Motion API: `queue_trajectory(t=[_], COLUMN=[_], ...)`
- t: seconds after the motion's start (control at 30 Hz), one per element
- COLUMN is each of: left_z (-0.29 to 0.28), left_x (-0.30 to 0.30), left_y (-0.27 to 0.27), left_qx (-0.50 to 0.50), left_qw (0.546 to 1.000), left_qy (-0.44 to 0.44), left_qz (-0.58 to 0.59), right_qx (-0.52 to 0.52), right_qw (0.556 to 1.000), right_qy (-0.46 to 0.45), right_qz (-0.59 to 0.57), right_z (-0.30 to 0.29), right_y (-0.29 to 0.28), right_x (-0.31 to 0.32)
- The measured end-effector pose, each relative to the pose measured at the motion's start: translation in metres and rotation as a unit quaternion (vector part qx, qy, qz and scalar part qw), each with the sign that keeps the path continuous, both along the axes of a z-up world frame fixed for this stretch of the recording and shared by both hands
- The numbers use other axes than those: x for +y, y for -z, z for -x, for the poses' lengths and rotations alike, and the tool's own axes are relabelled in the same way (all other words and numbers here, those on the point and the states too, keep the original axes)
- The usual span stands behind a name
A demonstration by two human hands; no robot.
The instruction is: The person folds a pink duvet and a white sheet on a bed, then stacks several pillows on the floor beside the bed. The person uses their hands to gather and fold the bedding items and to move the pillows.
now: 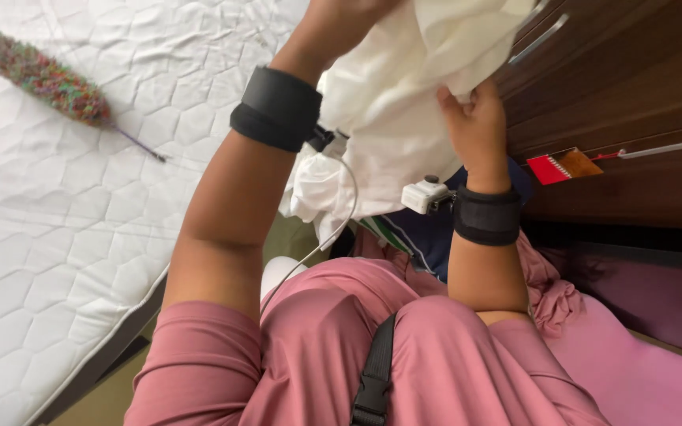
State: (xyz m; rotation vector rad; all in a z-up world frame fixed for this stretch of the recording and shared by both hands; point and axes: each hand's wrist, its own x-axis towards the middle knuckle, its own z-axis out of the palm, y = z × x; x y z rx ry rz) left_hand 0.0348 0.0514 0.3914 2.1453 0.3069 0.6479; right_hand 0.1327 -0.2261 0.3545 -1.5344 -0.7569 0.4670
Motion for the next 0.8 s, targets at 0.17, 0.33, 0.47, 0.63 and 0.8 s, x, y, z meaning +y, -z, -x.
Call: queue_trajectory(t=[0.17,0.33,0.47,0.63,0.8], left_z=[-0.001,0.013,0.026,0.048,0.058], left_x=[0.020,0.024,0.011,-0.013,-0.029], left_y=[0.084,0.206,0.297,0.368,0.399], left_qx=[0.009,0.395,0.445,0.484,0.449], left_qw=[0.998,0.915,0.892,0.862,0.875], left_qy=[0.043,0.078,0.062,-0.002,-0.045], left_qz=[0.038,0.029,0.049,0.150,0.176], right_qx=[-0.124,-0.148,-0.148,-0.070,-0.012], right_qw=[0.957,0.894,0.883,0.837,0.847], right_qy=[0.039,-0.053,-0.129,-0.213,-0.211], right_qz=[0.259,0.421,0.426,0.500,0.487], right_z=[-0.044,-0.039,-0.018,0.000,0.003], right_y=[0.060,0.130,0.158,0.175,0.216], right_x=[-0.013,-0.007,0.009,0.012,-0.006])
